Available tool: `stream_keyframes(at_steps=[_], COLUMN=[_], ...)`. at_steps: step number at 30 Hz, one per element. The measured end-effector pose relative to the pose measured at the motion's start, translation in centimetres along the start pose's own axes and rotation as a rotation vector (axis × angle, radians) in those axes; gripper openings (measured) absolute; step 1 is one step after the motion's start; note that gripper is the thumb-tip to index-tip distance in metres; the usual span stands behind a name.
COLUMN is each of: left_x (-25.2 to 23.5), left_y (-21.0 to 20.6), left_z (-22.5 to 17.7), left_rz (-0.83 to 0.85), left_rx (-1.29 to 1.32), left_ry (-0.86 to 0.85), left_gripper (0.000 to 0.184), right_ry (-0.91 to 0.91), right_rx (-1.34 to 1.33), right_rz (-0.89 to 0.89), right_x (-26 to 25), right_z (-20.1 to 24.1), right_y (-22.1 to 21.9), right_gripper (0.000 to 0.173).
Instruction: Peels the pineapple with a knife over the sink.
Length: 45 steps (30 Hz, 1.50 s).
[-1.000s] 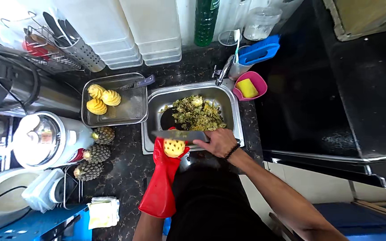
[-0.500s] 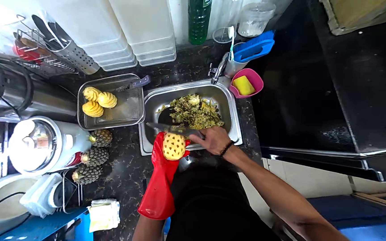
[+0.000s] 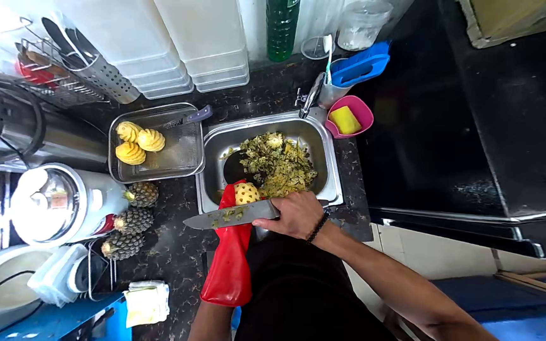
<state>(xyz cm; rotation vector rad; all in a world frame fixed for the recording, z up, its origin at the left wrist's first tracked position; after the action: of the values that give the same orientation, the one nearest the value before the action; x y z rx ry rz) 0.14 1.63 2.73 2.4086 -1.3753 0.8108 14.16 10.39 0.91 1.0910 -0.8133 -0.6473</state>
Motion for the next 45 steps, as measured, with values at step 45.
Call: stream_keyframes(at_steps=[45], left_x=[-9.2], left_y=[3.5], left_z=[6.5], left_rz=[0.058], left_rx=[0.259], left_ry=[-0.252], left_gripper=[0.039], right_ry=[-0.023], right_rx=[-0.257], right_rz=[0.131], right_x=[-0.4], right_z=[-2.4], right_y=[-1.5], right_gripper=[0.091])
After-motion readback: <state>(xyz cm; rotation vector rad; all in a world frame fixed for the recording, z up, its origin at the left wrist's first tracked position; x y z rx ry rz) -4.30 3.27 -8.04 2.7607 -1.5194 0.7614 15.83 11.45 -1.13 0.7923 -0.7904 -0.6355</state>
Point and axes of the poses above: each hand's wrist, its own x-axis away from the middle knuckle, its own y-axis out of the back of the hand, z = x × y, the point moved 4 cm from there along -x, towards the middle knuckle, and after that the axes turned 12 degrees about x, right-handed, at the moved point
